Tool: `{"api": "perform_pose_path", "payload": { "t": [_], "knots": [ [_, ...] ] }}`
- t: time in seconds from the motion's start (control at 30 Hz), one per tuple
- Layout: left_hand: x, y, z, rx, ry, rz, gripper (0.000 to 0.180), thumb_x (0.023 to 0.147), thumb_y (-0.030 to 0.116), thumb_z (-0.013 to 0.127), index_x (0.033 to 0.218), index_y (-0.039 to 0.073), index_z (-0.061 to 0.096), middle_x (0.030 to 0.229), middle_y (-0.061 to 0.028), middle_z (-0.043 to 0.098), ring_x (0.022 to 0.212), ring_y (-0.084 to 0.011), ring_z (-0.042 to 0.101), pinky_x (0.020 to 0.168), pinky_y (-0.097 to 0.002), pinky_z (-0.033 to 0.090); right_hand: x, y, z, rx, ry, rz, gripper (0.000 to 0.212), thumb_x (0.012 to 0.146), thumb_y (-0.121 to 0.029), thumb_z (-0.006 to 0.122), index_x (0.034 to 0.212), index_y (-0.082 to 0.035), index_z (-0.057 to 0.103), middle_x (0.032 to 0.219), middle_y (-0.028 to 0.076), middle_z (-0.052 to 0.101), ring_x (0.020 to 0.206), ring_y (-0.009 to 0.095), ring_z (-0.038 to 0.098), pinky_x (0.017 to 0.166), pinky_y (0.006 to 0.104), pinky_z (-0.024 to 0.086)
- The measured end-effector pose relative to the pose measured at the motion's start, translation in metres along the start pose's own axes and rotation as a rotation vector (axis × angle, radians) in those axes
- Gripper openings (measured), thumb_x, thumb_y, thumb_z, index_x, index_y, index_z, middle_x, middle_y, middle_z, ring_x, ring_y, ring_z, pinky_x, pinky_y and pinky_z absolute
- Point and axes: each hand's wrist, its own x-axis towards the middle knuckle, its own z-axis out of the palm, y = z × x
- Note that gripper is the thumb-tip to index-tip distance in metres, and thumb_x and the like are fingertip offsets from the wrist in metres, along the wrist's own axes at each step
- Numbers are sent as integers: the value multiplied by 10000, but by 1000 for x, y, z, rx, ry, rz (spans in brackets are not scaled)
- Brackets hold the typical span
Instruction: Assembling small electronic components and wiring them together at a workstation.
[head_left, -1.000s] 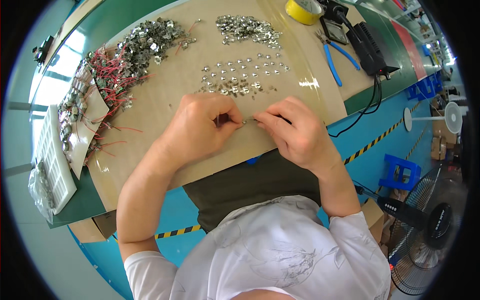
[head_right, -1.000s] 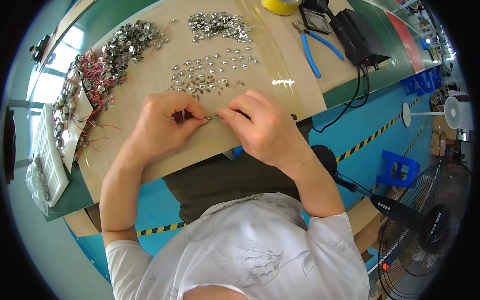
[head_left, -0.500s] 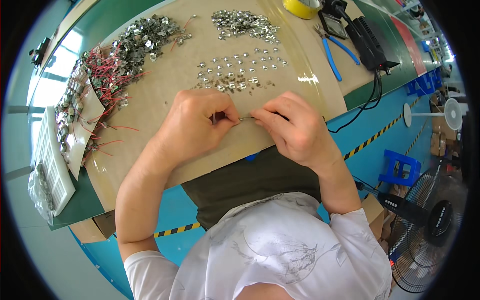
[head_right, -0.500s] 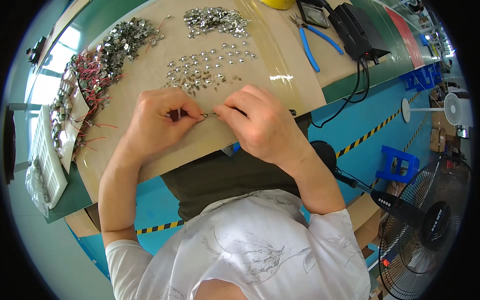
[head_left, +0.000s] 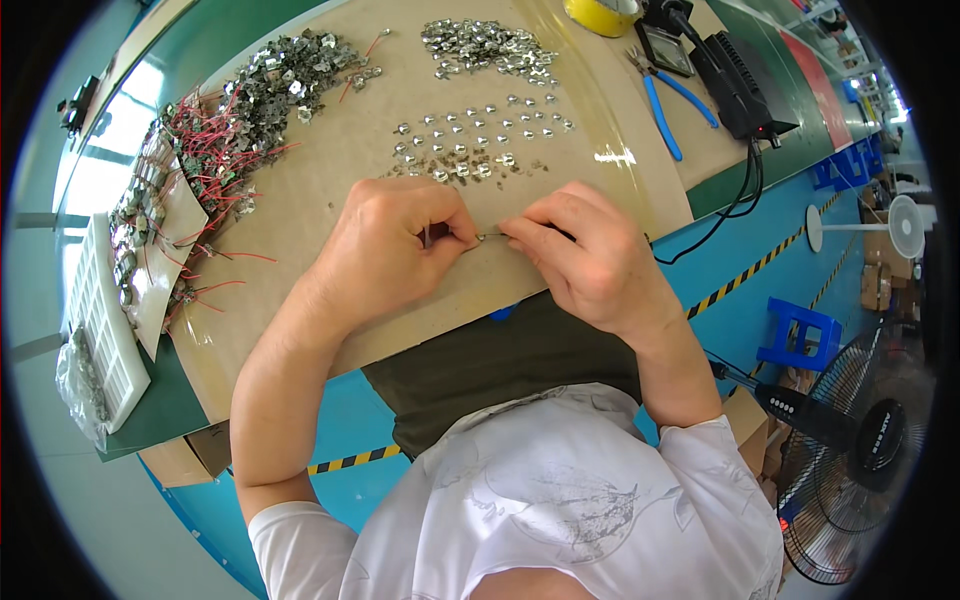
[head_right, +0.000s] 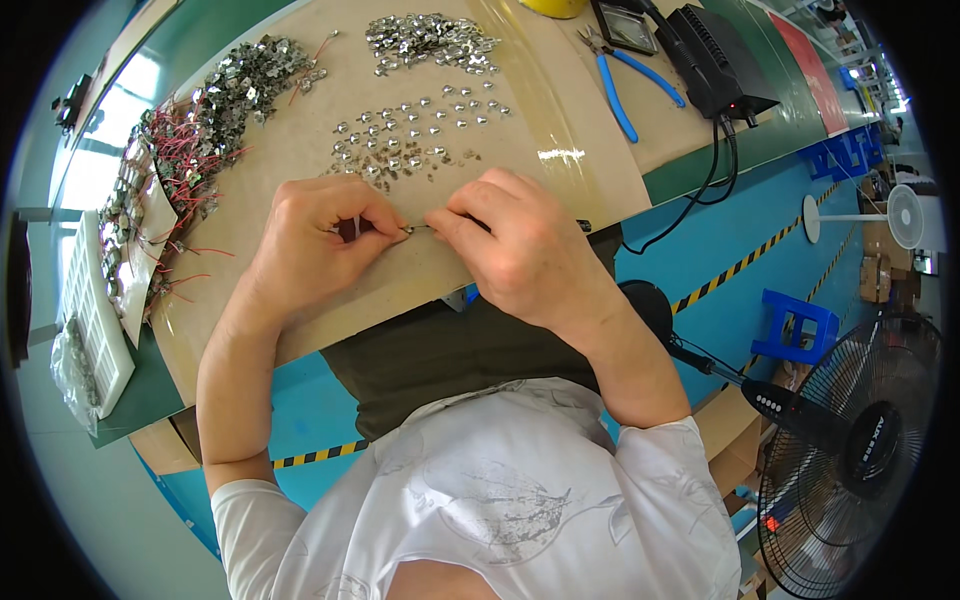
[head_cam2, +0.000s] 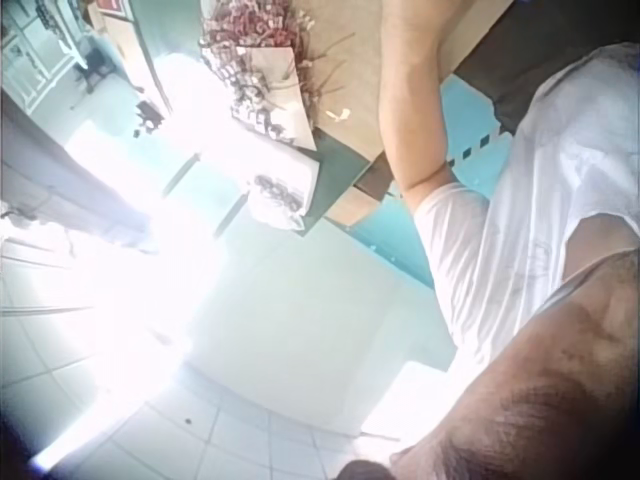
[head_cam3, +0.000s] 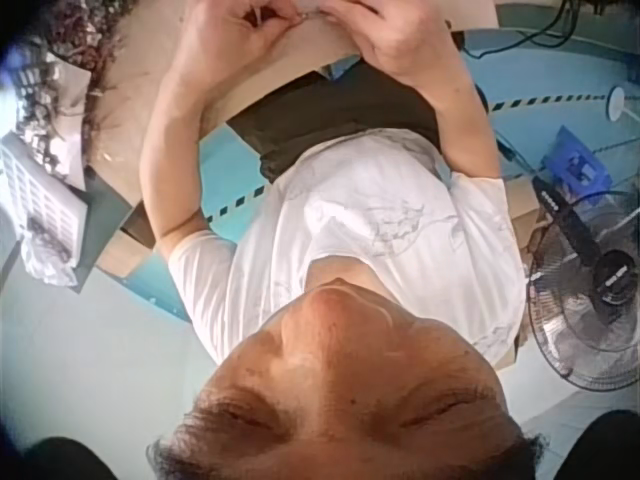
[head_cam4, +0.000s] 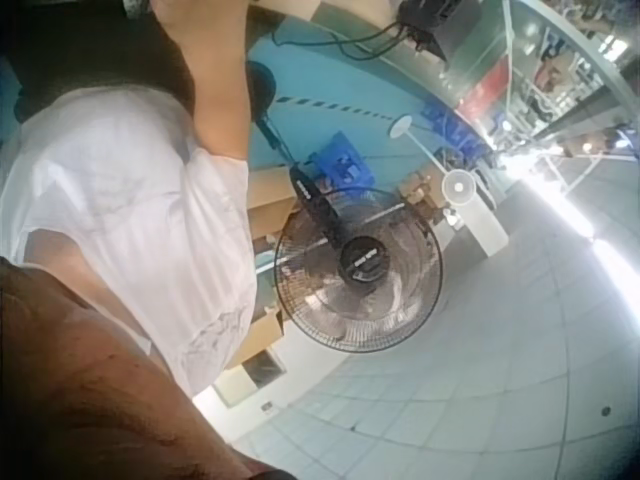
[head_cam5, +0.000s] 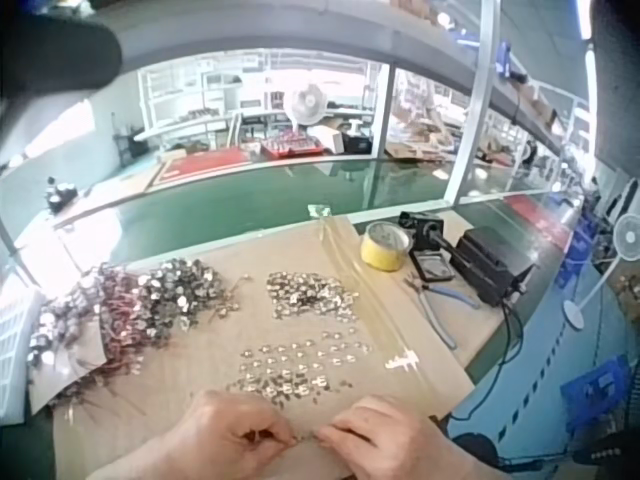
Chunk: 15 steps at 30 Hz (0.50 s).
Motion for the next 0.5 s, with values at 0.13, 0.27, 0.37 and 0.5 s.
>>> {"api": "perform_pose_path", "payload": {
  "t": [0.13,0.27,0.37,0.5],
  "knots": [
    [1,-1,1,18,-8,9,101,790,-40,785,867,12,746,782,-119,729,706,-271,731,656,-373,587,0,-4,-2,-45,-32,-3,304,771,50,817,1073,35,783,917,105,667,775,289,640,653,388,539],
    [1,-3,4,-4,9,43,115,782,-41,803,876,15,766,786,-116,735,728,-284,736,677,-387,595,-1,-11,1,-93,-60,14,306,779,36,779,1085,45,787,929,108,659,798,290,646,657,383,546],
    [1,-8,6,16,22,184,121,783,-36,816,890,17,793,811,-109,745,754,-302,736,694,-402,598,3,-19,-1,-153,-85,26,307,795,14,754,1098,50,787,940,111,656,823,288,652,666,382,554],
    [-2,-6,6,34,36,138,133,789,-22,827,914,22,816,892,-105,746,813,-312,731,723,-410,597,2,-24,-2,-216,-133,30,329,810,-10,741,1131,53,778,970,117,653,857,284,658,707,380,567]
  ]
}}
